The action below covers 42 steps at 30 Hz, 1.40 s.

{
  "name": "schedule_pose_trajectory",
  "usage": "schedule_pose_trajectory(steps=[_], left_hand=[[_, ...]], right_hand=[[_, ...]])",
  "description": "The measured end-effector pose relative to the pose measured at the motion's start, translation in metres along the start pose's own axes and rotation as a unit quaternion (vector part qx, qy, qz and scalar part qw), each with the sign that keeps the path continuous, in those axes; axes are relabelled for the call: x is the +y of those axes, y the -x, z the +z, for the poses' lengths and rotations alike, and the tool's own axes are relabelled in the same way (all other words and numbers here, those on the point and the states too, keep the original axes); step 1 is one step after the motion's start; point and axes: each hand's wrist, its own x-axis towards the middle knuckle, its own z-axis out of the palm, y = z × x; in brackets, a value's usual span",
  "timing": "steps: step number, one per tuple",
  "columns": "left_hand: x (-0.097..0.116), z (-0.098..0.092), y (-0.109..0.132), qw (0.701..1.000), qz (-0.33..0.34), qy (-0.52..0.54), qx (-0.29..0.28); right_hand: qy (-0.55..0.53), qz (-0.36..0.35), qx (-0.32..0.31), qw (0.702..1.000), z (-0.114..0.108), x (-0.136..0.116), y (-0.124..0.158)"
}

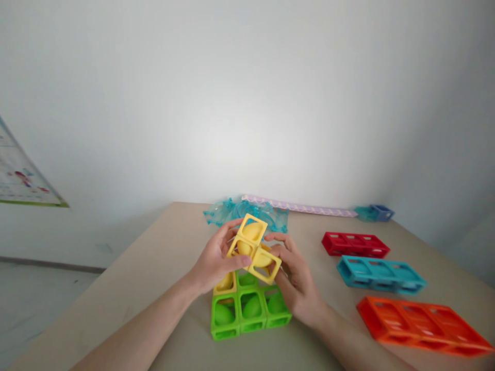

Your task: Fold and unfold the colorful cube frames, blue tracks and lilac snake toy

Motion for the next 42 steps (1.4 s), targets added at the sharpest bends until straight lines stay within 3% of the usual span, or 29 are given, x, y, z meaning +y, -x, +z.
schedule_pose_trajectory(steps=[4, 8, 15, 19, 25, 30, 35, 42], left_hand=[[0.004, 0.001, 0.002, 0.999, -0.011, -0.033, -0.024], [0.005, 0.002, 0.005, 0.999, 0.012, -0.037, -0.007], [0.004, 0.002, 0.009, 0.993, 0.065, -0.095, 0.034], [0.003, -0.005, 0.001, 0.977, 0.105, -0.118, 0.141], [-0.016, -0.003, -0.01, 0.956, 0.069, -0.094, 0.27], [-0.027, 0.022, -0.008, 0.959, 0.062, -0.06, 0.271], [-0.022, 0.032, -0.004, 0.955, 0.056, -0.062, 0.286], [-0.022, 0.032, 0.0, 0.936, 0.062, -0.071, 0.338]], right_hand=[[-0.036, 0.021, 0.014, 0.999, 0.002, 0.005, 0.004], [-0.105, 0.062, 0.041, 0.992, 0.003, 0.008, 0.006], [-0.154, 0.092, -0.008, 0.984, 0.003, 0.005, 0.006], [-0.037, 0.076, -0.013, 0.996, 0.005, 0.008, 0.006], [0.156, 0.004, -0.133, 0.979, 0.0, -0.005, 0.0], [0.227, -0.031, -0.2, 0.953, 0.003, -0.026, -0.007], [0.264, 0.051, -0.248, 0.931, 0.01, -0.024, -0.003], [0.21, 0.068, -0.234, 0.947, 0.008, -0.021, -0.005]])
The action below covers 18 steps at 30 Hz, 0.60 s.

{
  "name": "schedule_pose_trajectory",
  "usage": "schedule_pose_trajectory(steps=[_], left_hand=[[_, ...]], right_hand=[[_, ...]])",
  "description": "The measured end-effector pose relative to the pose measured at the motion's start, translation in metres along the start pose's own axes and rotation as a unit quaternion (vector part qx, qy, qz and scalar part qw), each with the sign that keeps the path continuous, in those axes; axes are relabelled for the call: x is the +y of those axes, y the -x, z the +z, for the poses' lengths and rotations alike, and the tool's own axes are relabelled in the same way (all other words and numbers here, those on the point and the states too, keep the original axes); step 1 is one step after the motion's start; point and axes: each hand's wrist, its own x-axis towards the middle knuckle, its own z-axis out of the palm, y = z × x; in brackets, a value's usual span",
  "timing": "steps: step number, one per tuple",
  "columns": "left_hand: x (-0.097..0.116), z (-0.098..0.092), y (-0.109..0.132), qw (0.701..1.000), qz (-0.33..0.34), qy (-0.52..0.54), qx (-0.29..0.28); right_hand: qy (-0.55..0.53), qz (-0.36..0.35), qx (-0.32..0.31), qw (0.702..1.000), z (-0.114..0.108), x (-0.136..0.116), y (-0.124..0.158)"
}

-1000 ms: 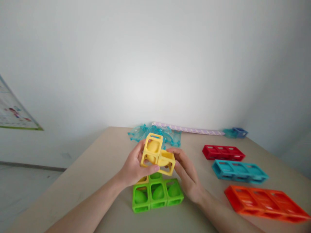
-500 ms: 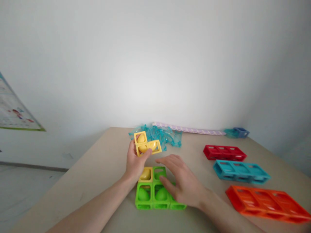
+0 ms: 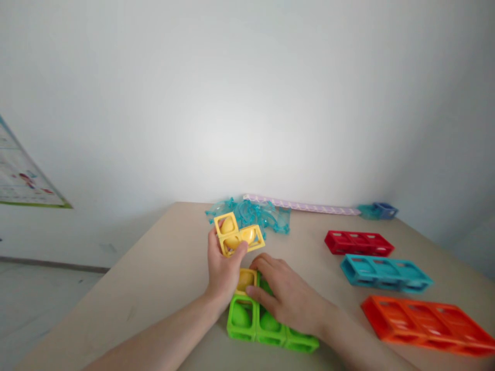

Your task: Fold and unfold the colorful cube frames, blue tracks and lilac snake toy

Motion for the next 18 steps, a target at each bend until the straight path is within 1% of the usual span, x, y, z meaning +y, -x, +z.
schedule_pose_trajectory(steps=[6, 9, 12, 15, 18], left_hand=[[0.003, 0.0, 0.001, 1.0, -0.007, 0.026, 0.001], [0.002, -0.004, -0.006, 0.999, -0.006, 0.046, -0.005], [0.002, -0.007, -0.011, 0.994, -0.041, 0.089, -0.041], [0.005, -0.006, -0.01, 0.985, -0.083, 0.126, -0.078], [0.009, -0.005, -0.005, 0.982, -0.096, 0.127, -0.099]], right_hand=[[-0.026, -0.037, 0.031, 0.998, -0.002, -0.001, 0.001], [-0.037, -0.053, 0.073, 0.995, 0.0, 0.002, 0.002], [-0.072, -0.078, 0.137, 0.985, 0.002, 0.007, 0.005], [-0.095, -0.088, 0.197, 0.972, 0.004, 0.012, 0.008], [-0.084, -0.103, 0.21, 0.969, 0.005, 0.014, 0.008]])
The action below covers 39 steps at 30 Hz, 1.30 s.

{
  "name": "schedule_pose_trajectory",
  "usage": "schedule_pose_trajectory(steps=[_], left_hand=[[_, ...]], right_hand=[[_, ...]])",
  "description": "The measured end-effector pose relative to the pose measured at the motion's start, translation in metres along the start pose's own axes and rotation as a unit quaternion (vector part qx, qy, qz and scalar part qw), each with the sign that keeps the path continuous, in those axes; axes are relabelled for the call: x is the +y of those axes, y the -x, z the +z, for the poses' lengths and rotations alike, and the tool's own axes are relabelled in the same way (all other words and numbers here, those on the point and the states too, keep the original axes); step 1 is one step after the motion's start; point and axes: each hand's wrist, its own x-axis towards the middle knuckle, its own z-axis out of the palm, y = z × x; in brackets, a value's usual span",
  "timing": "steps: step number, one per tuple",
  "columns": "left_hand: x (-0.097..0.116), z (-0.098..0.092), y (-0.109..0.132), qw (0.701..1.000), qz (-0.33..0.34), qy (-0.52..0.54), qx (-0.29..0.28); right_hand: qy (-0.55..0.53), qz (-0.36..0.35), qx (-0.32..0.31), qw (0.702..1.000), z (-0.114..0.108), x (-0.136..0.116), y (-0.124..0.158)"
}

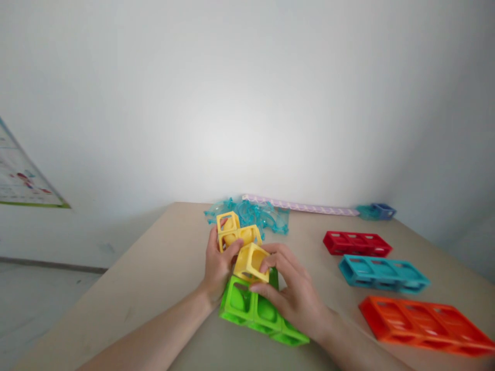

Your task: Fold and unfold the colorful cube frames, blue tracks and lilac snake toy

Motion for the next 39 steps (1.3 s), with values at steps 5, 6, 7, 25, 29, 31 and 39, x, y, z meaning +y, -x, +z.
schedule_pose_trajectory(steps=[5, 6, 7, 25, 29, 31, 39], left_hand=[[-0.002, -0.001, 0.001, 0.999, 0.018, -0.039, 0.023], [-0.002, -0.002, 0.001, 0.998, 0.024, -0.045, 0.034], [-0.003, -0.002, 0.0, 0.997, 0.03, -0.048, 0.043], [-0.005, -0.012, -0.003, 0.982, 0.06, -0.178, -0.015], [-0.002, -0.016, -0.002, 0.985, 0.056, -0.141, -0.079], [-0.003, -0.017, -0.001, 0.982, 0.053, -0.147, -0.106], [-0.007, -0.018, 0.0, 0.969, 0.074, -0.19, -0.143]], right_hand=[[0.037, -0.028, -0.009, 0.999, -0.001, -0.003, -0.002], [0.047, -0.036, -0.009, 0.998, -0.001, -0.003, -0.002], [0.057, -0.046, -0.007, 0.997, -0.002, -0.004, -0.002], [0.061, 0.104, 0.248, 0.961, -0.009, 0.01, -0.006], [0.081, 0.101, 0.226, 0.965, -0.011, 0.017, -0.009], [0.101, 0.062, 0.186, 0.975, -0.01, 0.018, -0.009], [0.103, -0.005, 0.046, 0.994, -0.014, 0.008, -0.004]])
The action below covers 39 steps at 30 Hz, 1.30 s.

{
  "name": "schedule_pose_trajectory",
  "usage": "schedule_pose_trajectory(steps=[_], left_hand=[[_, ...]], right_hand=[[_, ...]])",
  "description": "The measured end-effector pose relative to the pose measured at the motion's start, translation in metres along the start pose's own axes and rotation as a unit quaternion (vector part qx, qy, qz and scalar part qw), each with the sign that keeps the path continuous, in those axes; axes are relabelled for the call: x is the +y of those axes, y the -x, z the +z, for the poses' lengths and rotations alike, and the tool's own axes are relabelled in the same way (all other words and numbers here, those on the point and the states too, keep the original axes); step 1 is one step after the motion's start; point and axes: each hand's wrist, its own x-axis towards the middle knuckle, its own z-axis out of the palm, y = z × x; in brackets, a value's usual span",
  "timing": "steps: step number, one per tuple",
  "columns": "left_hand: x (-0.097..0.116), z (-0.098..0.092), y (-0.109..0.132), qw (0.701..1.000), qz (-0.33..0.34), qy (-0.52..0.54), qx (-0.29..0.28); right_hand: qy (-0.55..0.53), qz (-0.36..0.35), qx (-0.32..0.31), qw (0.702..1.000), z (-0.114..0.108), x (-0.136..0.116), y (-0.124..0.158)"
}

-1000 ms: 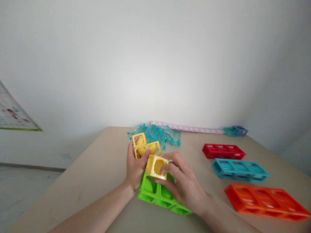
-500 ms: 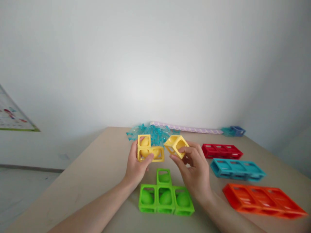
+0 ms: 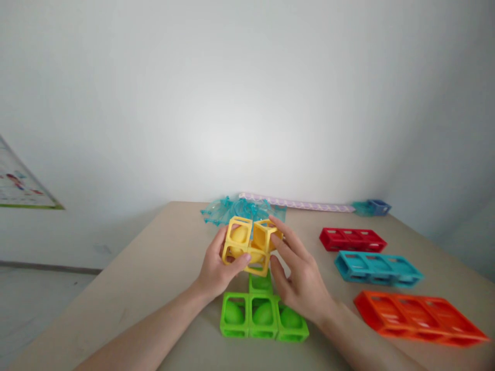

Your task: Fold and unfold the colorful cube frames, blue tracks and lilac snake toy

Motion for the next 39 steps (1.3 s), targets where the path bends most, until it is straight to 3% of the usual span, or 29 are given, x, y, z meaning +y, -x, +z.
schedule_pose_trajectory(steps=[11, 17, 21, 23, 26, 28, 32, 39], left_hand=[[0.003, 0.001, -0.004, 1.0, -0.009, -0.004, 0.028], [0.0, -0.004, -0.004, 0.998, -0.031, 0.048, 0.026], [-0.003, -0.006, -0.004, 0.997, -0.029, 0.065, 0.023], [-0.004, -0.006, -0.005, 0.996, -0.019, 0.076, 0.037], [-0.003, -0.007, -0.006, 0.993, 0.013, 0.1, 0.068], [-0.001, -0.007, -0.005, 0.993, 0.022, 0.108, 0.046], [0.003, -0.005, -0.003, 0.995, 0.016, 0.094, -0.036], [-0.004, -0.005, -0.009, 0.994, 0.017, 0.103, -0.014]], right_hand=[[-0.006, -0.078, -0.065, 0.995, 0.0, -0.006, 0.002], [0.001, -0.111, -0.109, 0.988, -0.003, -0.002, 0.0], [-0.026, -0.116, -0.082, 0.99, -0.004, -0.004, 0.001], [-0.032, -0.097, -0.027, 0.994, -0.003, -0.005, 0.001], [-0.041, 0.001, 0.061, 0.997, 0.0, -0.004, 0.002], [-0.072, 0.07, 0.055, 0.993, 0.003, -0.001, 0.003], [-0.191, 0.151, -0.019, 0.97, 0.012, 0.007, 0.004], [-0.26, 0.185, 0.024, 0.947, 0.021, 0.021, 0.001]])
